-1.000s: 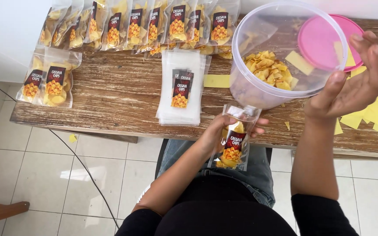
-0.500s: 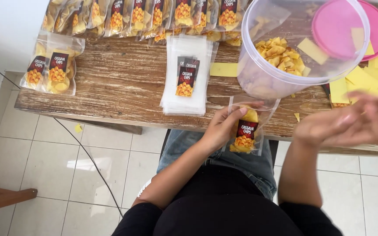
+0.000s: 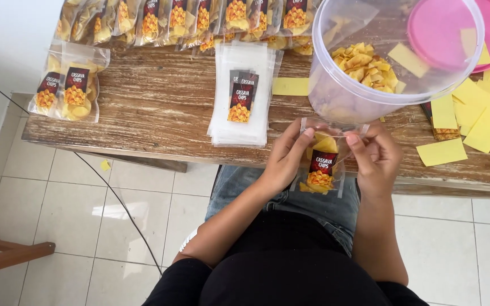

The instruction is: Manually filling small plastic bags with cassava chips from a large container

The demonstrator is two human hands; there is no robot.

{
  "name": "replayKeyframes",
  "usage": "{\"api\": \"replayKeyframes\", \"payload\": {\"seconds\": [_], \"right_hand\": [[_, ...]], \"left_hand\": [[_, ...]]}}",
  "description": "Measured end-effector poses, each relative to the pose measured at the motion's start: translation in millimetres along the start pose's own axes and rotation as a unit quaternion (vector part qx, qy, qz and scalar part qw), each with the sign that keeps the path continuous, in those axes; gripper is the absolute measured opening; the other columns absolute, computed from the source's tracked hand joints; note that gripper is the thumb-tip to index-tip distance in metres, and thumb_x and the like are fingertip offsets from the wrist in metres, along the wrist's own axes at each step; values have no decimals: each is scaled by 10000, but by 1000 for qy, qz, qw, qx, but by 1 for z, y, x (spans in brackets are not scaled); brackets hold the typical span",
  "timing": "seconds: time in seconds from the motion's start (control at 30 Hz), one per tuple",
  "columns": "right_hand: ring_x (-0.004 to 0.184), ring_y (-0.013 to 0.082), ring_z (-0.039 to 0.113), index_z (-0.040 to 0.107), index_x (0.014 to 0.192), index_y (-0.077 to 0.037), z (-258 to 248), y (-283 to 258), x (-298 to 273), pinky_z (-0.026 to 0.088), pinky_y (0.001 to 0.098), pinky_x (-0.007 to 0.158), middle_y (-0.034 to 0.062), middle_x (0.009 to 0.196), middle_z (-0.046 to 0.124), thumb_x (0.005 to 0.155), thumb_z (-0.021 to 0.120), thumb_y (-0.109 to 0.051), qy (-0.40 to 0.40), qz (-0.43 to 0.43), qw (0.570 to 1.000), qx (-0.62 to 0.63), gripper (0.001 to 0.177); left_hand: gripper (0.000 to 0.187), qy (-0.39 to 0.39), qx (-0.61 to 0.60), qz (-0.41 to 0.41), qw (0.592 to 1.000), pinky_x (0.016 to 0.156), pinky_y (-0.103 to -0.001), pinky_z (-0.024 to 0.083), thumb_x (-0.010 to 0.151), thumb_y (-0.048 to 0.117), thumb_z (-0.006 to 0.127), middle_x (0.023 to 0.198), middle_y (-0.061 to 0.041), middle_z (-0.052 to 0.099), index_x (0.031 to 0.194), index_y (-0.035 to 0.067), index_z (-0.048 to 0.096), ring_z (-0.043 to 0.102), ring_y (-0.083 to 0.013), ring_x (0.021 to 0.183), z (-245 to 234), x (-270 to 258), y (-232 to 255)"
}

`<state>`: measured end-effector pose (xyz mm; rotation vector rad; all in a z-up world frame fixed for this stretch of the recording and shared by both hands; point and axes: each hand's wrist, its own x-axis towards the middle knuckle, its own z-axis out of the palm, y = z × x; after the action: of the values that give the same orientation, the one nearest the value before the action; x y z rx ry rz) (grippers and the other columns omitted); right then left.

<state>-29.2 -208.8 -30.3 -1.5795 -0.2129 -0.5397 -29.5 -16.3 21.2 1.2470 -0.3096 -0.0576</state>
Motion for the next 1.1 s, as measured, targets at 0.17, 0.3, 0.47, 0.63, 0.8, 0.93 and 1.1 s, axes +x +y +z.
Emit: {"api": "replayKeyframes", "payload": {"seconds": [0.17, 0.3, 0.47, 0.63, 0.8, 0.93, 1.1], "right_hand": [[759, 136, 579, 673, 911, 70, 7, -17, 2, 506, 299, 706, 149, 863, 588, 985, 716, -14, -2, -12, 1000, 22, 120], [748, 132, 532, 673, 912, 78, 6, -16, 0, 465, 289, 711, 140, 860, 559, 999, 705, -19, 2, -27, 1000, 16, 134], [766, 129, 521, 670, 922, 80, 5, -14, 2, 453, 292, 729, 145, 853, 566, 1000, 694, -22, 13, -27, 999, 14, 130], [792, 166, 544, 684, 894, 63, 9, -22, 7, 460, 288, 748, 146, 821, 582, 969, 698, -66, -19, -19, 999, 22, 150], [785, 222, 587, 708, 865, 65, 8, -23, 9, 476, 324, 754, 169, 793, 610, 867, 770, -57, -68, -29, 997, 3, 137], [756, 215, 567, 679, 834, 71, 4, -15, 6, 469, 309, 721, 165, 770, 588, 867, 766, -43, -68, -12, 997, 29, 147], [722, 213, 560, 669, 792, 68, 1, -7, 10, 453, 300, 681, 159, 733, 573, 846, 768, -22, -66, -16, 996, 62, 144]], "left_hand": [[241, 8, 12, 7, 1000, 816, -326, 570, 1113, 219, 532, 905, -120, 737, 1198, 75, 704, 603, -93, 923, 3, 1, 5], [219, 29, 82, 16, 996, 677, -300, 566, 1091, 198, 563, 784, -152, 728, 1174, 76, 725, 621, -80, 845, 0, -7, -19], [185, 43, 56, 28, 997, 728, -358, 591, 1073, 177, 609, 860, -200, 731, 1157, 31, 685, 652, -123, 867, 7, -3, -5], [152, 69, 68, 38, 995, 683, -338, 575, 1075, 173, 613, 757, -135, 695, 1085, 50, 702, 597, -91, 863, 6, -7, -19], [101, 73, 88, 35, 993, 623, -306, 534, 1043, 152, 645, 666, -76, 655, 1029, 73, 707, 543, -48, 767, 5, -7, -25], [102, 66, 89, 28, 993, 586, -271, 515, 1034, 145, 653, 643, -103, 661, 985, 77, 709, 516, -44, 793, 5, -8, -25], [109, 54, 70, 25, 996, 610, -275, 532, 1035, 148, 659, 684, -127, 695, 992, 71, 721, 532, -39, 793, 1, -6, -30]]}}
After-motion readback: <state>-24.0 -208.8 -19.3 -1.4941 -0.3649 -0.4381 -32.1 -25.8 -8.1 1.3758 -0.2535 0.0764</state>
